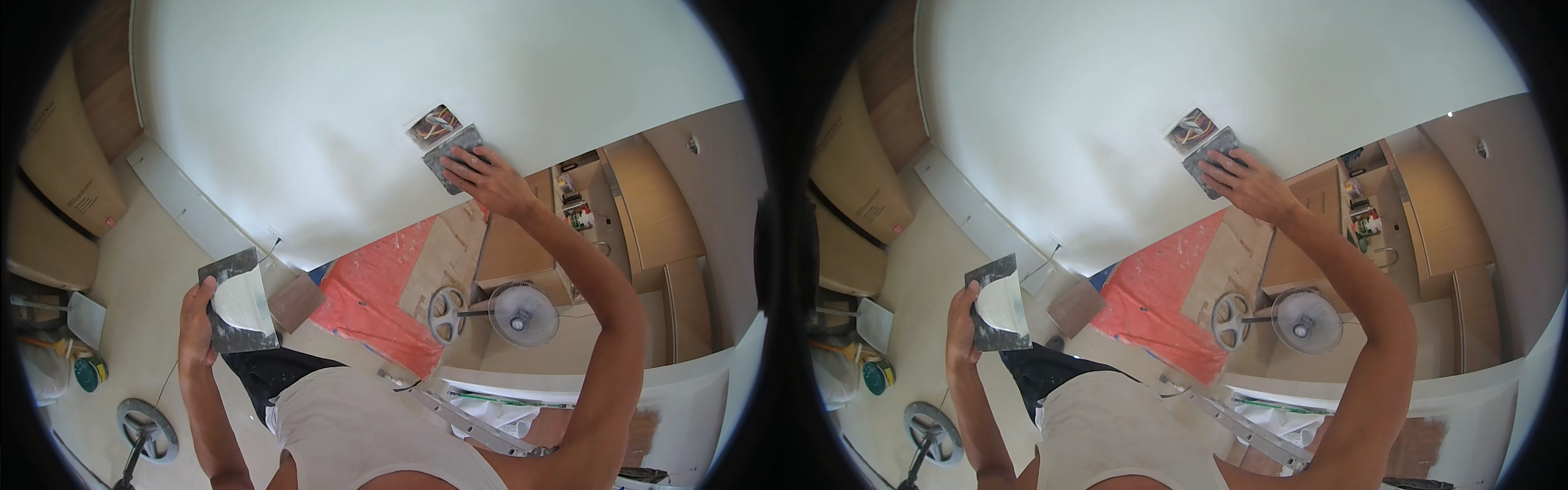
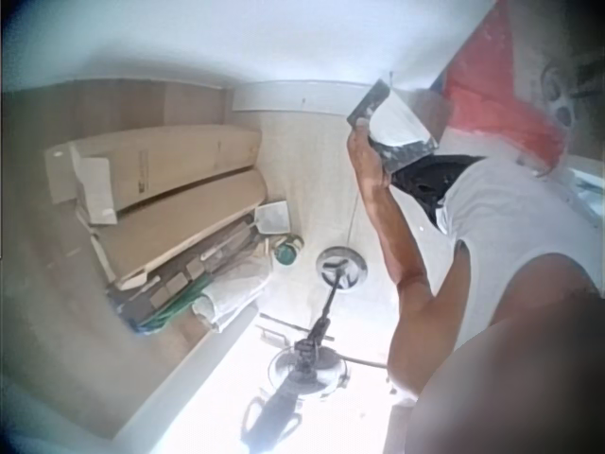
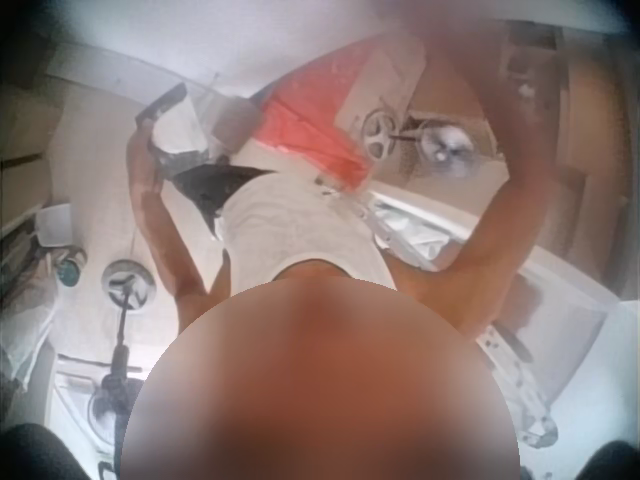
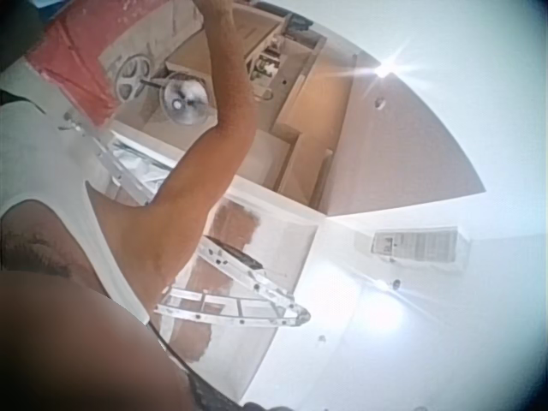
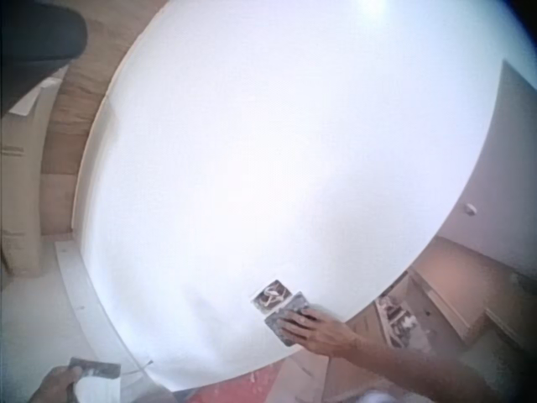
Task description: The person applies wall compound to a wall using a putty knife and hawk. They repeatedly scoop compound from the hawk and smooth it onto the wall surface around an electrical outlet and along the baseboard area.
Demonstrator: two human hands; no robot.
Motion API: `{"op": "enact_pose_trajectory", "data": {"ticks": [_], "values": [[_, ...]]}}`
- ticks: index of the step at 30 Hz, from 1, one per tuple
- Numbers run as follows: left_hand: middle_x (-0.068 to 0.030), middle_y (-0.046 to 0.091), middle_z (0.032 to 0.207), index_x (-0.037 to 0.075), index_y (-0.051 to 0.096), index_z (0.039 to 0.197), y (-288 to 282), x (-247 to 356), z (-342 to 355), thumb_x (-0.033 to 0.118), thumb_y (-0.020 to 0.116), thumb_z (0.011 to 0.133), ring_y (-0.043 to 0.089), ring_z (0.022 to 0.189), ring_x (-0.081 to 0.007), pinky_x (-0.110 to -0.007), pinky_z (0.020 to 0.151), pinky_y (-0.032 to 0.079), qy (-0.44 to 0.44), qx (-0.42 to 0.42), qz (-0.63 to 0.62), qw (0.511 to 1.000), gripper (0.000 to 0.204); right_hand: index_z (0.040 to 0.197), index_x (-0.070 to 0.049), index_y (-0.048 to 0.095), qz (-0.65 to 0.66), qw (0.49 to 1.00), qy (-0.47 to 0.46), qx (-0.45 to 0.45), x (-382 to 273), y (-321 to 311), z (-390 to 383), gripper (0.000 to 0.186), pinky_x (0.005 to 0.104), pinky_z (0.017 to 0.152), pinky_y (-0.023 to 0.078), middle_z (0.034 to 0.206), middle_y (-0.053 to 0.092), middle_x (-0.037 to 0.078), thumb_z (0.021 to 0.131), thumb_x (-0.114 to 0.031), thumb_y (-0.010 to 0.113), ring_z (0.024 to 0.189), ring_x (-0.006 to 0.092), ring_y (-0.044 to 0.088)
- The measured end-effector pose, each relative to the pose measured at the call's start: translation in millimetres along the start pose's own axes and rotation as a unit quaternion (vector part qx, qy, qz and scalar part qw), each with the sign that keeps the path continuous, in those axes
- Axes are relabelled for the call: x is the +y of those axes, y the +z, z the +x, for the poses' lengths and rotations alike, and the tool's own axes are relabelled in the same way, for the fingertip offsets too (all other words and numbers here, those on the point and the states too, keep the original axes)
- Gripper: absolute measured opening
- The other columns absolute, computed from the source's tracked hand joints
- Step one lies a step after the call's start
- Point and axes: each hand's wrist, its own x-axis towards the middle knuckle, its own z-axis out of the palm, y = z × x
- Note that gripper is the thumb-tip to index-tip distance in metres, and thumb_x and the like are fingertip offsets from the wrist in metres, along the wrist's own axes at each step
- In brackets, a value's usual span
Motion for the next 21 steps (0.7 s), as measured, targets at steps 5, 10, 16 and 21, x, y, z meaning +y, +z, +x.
{"op": "enact_pose_trajectory", "data": {"ticks": [5, 10, 16, 21], "values": [[-0.0075, 0.067, 0.086, -0.002, 0.061, 0.108, 4, 3, -1, 0.031, 0.051, 0.099, 0.067, 0.068, -0.0125, -0.024, 0.059, 0.054, 0.0, 0.002, 0.006, 1.0, 0.036, 0.128, -0.015, 0.06, -0.004, 1.0, 0.007, -0.004, -1, -1, -1, 0.043, 0.0376, 0.111, 0.031, 0.141, 0.051, -0.003, 0.086, -0.017, 0.053, 0.134, 0.0174, 0.043], [-0.007, 0.067, 0.086, -0.002, 0.061, 0.109, 3, 10, -3, 0.032, 0.05, 0.099, 0.066, 0.066, -0.0115, -0.023, 0.055, 0.053, -0.005, -0.023, 0.022, 0.999, 0.037, 0.128, -0.015, 0.06, -0.015, 0.999, 0.012, -0.026, -5, -1, -7, 0.042, 0.0381, 0.111, 0.031, 0.141, 0.051, -0.003, 0.086, -0.018, 0.054, 0.134, 0.017, 0.043], [-0.0065, 0.067, 0.086, -0.002, 0.061, 0.109, 7, -1, 0, 0.032, 0.05, 0.099, 0.066, 0.066, -0.0112, -0.023, 0.054, 0.052, 0.03, 0.031, -0.021, 0.999, 0.038, 0.128, -0.016, 0.058, -0.017, 0.998, 0.009, -0.052, -10, -13, -17, 0.042, 0.0388, 0.111, 0.032, 0.143, 0.05, -0.002, 0.086, -0.02, 0.056, 0.135, 0.0172, 0.042], [-0.0052, 0.067, 0.082, -0.002, 0.062, 0.107, 1, 4, -4, 0.033, 0.051, 0.099, 0.064, 0.061, -0.0097, -0.022, 0.049, 0.05, 0.002, 0.0, 0.02, 1.0, 0.037, 0.128, -0.016, 0.058, -0.005, 1.0, 0.01, -0.009, -1, -26, -20, 0.042, 0.0397, 0.11, 0.033, 0.143, 0.049, -0.002, 0.086, -0.02, 0.056, 0.135, 0.0175, 0.042]]}}
